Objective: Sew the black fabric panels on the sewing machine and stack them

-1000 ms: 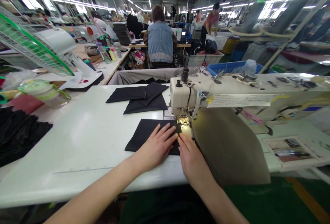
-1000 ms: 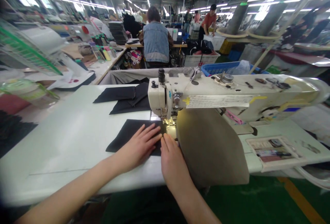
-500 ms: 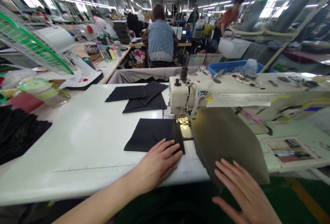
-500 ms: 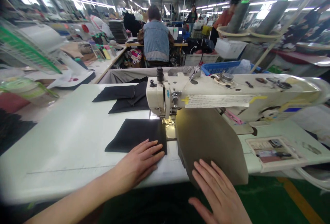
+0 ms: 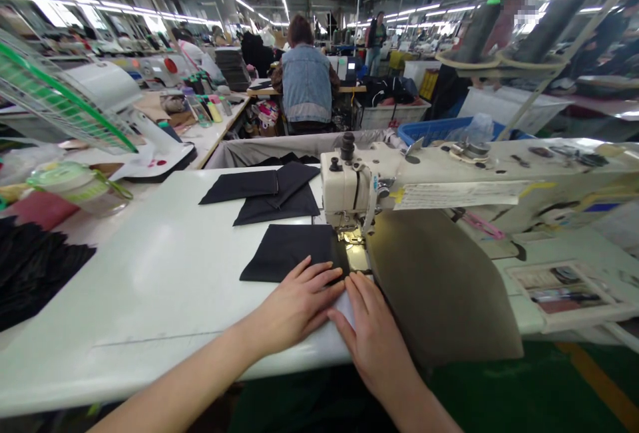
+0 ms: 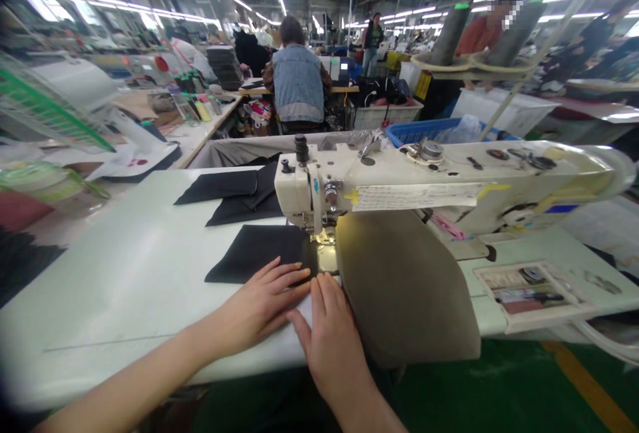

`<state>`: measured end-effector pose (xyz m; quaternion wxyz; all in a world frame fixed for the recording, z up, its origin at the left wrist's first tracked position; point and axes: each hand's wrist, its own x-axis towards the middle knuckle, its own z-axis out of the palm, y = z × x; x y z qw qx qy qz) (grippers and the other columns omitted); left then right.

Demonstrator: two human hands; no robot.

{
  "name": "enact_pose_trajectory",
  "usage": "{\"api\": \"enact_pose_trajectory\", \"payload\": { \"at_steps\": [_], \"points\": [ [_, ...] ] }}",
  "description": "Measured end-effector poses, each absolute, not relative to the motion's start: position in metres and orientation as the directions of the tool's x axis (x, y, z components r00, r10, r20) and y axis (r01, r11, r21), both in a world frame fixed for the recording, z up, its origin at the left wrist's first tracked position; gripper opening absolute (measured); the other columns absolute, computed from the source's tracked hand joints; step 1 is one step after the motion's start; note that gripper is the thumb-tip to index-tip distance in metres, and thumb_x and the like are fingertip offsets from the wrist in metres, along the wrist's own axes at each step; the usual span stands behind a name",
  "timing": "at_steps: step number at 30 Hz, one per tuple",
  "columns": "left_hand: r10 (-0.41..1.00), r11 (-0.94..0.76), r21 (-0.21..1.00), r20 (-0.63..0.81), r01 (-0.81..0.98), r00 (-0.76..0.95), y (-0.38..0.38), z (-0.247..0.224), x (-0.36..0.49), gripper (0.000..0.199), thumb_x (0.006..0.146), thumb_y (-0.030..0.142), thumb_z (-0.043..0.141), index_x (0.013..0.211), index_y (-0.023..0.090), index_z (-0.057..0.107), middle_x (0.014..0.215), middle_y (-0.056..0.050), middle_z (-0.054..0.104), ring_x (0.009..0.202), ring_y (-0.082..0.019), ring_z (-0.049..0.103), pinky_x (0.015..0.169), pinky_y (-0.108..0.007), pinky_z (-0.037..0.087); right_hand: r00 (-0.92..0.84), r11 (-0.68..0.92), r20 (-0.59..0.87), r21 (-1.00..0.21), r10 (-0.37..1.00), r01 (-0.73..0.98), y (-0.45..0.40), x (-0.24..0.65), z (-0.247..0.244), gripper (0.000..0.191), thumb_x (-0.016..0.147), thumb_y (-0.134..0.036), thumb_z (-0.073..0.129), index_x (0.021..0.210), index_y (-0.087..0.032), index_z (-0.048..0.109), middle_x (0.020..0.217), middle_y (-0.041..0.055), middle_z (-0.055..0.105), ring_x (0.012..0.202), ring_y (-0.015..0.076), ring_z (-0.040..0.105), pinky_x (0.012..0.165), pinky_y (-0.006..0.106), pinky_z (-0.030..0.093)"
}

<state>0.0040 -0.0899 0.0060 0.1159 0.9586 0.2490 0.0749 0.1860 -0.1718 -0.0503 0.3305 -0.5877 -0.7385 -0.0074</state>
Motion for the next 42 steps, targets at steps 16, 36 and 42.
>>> {"api": "enact_pose_trajectory", "payload": {
  "at_steps": [16, 36, 42],
  "points": [
    [0.533, -0.832, 0.242, 0.098, 0.499, 0.841, -0.031, 0.001, 0.007, 0.047, 0.103, 0.043, 0.051, 0.146, 0.026, 0.052, 0.153, -0.009, 0.051, 0.145, -0.028, 0.042, 0.121, -0.055, 0.027, -0.104, 0.312, 0.472, -0.387, 0.875, 0.868, -0.172, 0.190, -0.048, 0.046, 0.103, -0.040, 0.047, 0.135, -0.009, 0.056, 0.137, 0.0218, 0.059, 0.131, 0.0330, 0.055, 0.107, 0.050, 0.052],
    [0.552, -0.819, 0.238, 0.080, 0.521, 0.830, -0.012, 0.010, 0.010, 0.049, 0.099, 0.044, 0.055, 0.144, 0.024, 0.053, 0.153, -0.010, 0.051, 0.141, -0.031, 0.046, 0.118, -0.057, 0.031, -0.114, 0.320, 0.522, -0.324, 0.845, 0.891, -0.172, 0.189, -0.052, 0.044, 0.105, -0.040, 0.044, 0.132, -0.008, 0.057, 0.135, 0.0216, 0.061, 0.128, 0.0331, 0.058, 0.102, 0.049, 0.055],
    [0.554, -0.817, 0.251, 0.099, 0.518, 0.826, -0.009, 0.005, 0.010, 0.044, 0.101, 0.044, 0.052, 0.142, 0.027, 0.055, 0.151, -0.009, 0.053, 0.140, -0.030, 0.047, 0.119, -0.056, 0.030, -0.102, 0.316, 0.516, -0.347, 0.851, 0.883, -0.172, 0.189, -0.054, 0.044, 0.104, -0.042, 0.046, 0.134, -0.011, 0.057, 0.136, 0.0202, 0.060, 0.129, 0.0330, 0.057, 0.102, 0.049, 0.055]
  ]
}}
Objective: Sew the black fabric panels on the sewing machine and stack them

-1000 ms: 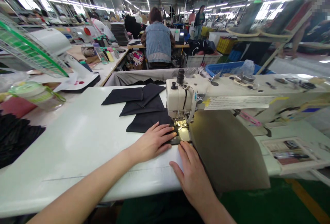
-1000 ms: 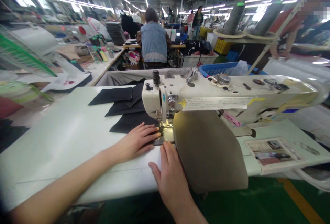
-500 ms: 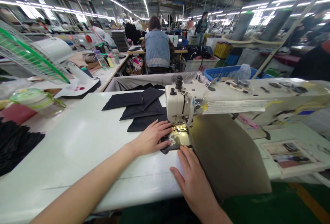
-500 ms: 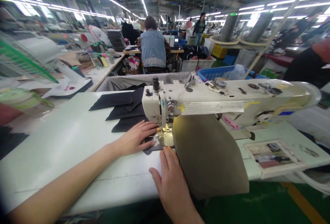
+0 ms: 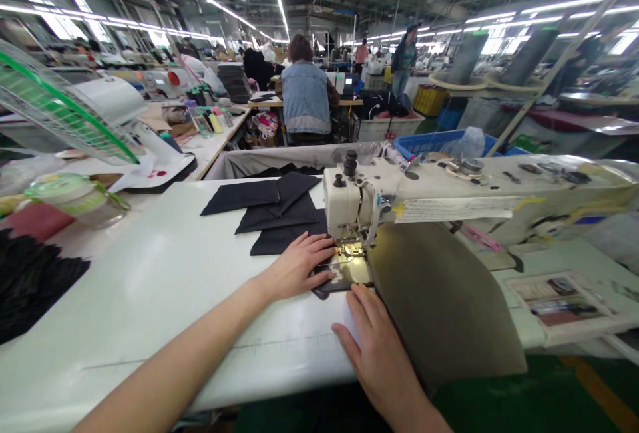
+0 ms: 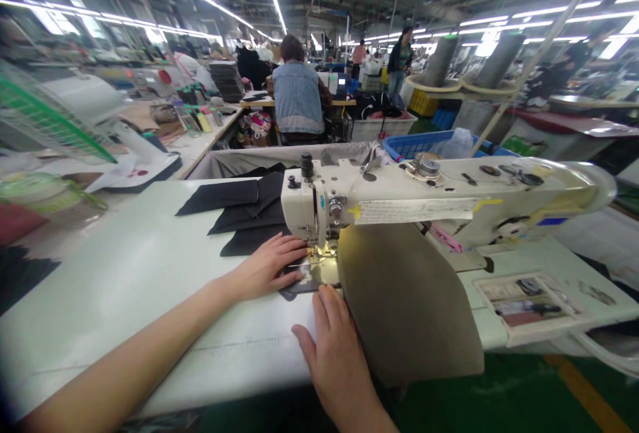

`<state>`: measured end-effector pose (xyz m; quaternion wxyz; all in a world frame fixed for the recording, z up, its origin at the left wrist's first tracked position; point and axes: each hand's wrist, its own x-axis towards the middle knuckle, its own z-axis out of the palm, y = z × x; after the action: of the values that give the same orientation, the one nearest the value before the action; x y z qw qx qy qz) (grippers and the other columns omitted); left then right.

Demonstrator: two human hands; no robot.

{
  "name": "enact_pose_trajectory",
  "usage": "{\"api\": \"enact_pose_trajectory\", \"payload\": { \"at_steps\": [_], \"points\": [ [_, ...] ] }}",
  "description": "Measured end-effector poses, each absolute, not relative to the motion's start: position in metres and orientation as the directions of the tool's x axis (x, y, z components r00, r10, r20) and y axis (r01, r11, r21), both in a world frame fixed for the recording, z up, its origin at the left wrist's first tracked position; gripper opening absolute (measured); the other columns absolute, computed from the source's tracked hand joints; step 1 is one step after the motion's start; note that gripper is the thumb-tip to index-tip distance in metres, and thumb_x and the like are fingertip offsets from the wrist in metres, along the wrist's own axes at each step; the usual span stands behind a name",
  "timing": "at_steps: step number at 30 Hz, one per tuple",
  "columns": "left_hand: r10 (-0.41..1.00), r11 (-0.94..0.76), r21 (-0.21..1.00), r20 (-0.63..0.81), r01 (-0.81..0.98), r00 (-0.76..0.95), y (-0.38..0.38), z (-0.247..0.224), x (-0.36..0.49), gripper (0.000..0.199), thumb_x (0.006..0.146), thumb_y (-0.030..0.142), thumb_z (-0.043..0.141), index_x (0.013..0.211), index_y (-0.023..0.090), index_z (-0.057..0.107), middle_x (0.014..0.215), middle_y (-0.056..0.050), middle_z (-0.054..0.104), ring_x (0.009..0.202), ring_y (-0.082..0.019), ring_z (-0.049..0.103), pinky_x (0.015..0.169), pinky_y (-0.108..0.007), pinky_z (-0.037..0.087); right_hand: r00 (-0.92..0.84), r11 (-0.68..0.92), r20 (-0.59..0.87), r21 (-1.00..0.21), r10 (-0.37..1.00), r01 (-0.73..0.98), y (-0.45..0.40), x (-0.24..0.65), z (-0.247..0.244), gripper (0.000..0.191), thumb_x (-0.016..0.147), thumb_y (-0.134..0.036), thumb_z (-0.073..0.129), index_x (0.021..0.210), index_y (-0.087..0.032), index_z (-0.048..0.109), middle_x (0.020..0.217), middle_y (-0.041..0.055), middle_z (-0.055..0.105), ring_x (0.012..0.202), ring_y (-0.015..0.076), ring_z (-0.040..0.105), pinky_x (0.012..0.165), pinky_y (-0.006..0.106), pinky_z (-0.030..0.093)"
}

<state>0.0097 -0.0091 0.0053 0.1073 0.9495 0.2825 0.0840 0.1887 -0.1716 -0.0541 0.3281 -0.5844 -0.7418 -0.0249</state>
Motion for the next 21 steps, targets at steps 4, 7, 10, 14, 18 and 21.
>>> {"api": "enact_pose_trajectory", "payload": {
  "at_steps": [4, 7, 10, 14, 18, 21],
  "points": [
    [0.674, -0.735, 0.228, 0.143, 0.639, 0.725, -0.006, -0.008, 0.011, 0.045, 0.104, 0.037, 0.046, 0.146, 0.020, 0.050, 0.155, -0.012, 0.048, 0.145, -0.030, 0.041, 0.121, -0.053, 0.030, -0.120, 0.334, 0.511, -0.352, 0.851, 0.874, -0.172, 0.190, -0.048, 0.042, 0.104, -0.040, 0.046, 0.130, -0.009, 0.058, 0.133, 0.0213, 0.062, 0.126, 0.0332, 0.058, 0.102, 0.050, 0.055],
    [0.771, -0.636, 0.216, 0.178, 0.741, 0.611, -0.004, -0.014, 0.006, 0.049, 0.100, 0.030, 0.049, 0.145, 0.010, 0.050, 0.155, -0.018, 0.046, 0.146, -0.033, 0.040, 0.119, -0.051, 0.035, -0.125, 0.348, 0.500, -0.381, 0.857, 0.857, -0.173, 0.192, -0.043, 0.039, 0.104, -0.040, 0.047, 0.129, -0.012, 0.059, 0.131, 0.0197, 0.063, 0.125, 0.0318, 0.059, 0.102, 0.049, 0.055],
    [0.797, -0.604, 0.226, 0.195, 0.765, 0.572, -0.003, -0.010, -0.007, 0.046, 0.090, 0.015, 0.054, 0.135, 0.013, 0.060, 0.143, -0.018, 0.059, 0.134, -0.033, 0.053, 0.112, -0.050, 0.043, -0.111, 0.350, 0.501, -0.413, 0.858, 0.841, -0.173, 0.193, -0.043, 0.037, 0.104, -0.040, 0.048, 0.129, -0.015, 0.059, 0.131, 0.0180, 0.063, 0.125, 0.0307, 0.060, 0.102, 0.049, 0.055],
    [0.834, -0.547, 0.299, 0.278, 0.782, 0.477, 0.001, 0.006, -0.027, 0.031, 0.084, 0.013, 0.059, 0.111, 0.019, 0.072, 0.110, -0.010, 0.074, 0.109, -0.028, 0.067, 0.097, -0.042, 0.055, -0.107, 0.352, 0.505, -0.419, 0.856, 0.837, -0.173, 0.194, -0.047, 0.036, 0.104, -0.039, 0.048, 0.128, -0.015, 0.060, 0.131, 0.0178, 0.062, 0.126, 0.0313, 0.059, 0.104, 0.050, 0.054],
    [0.862, -0.438, 0.422, 0.447, 0.794, 0.239, 0.004, 0.019, -0.046, 0.037, 0.098, 0.019, 0.042, 0.130, 0.019, 0.061, 0.114, -0.008, 0.073, 0.104, -0.025, 0.069, 0.095, -0.040, 0.057, -0.115, 0.364, 0.517, -0.410, 0.848, 0.836, -0.174, 0.194, -0.044, 0.035, 0.104, -0.038, 0.048, 0.127, -0.014, 0.060, 0.130, 0.0177, 0.063, 0.124, 0.0306, 0.060, 0.103, 0.049, 0.055],
    [0.861, -0.349, 0.673, 0.504, 0.651, -0.059, -0.006, 0.018, -0.054, 0.050, 0.097, 0.014, 0.041, 0.146, 0.020, 0.047, 0.129, -0.010, 0.068, 0.118, -0.026, 0.066, 0.102, -0.044, 0.054, -0.103, 0.372, 0.537, -0.421, 0.837, 0.827, -0.175, 0.193, -0.037, 0.034, 0.105, -0.035, 0.048, 0.127, -0.014, 0.060, 0.129, 0.0180, 0.064, 0.121, 0.0292, 0.062, 0.099, 0.047, 0.058]
  ]
}}
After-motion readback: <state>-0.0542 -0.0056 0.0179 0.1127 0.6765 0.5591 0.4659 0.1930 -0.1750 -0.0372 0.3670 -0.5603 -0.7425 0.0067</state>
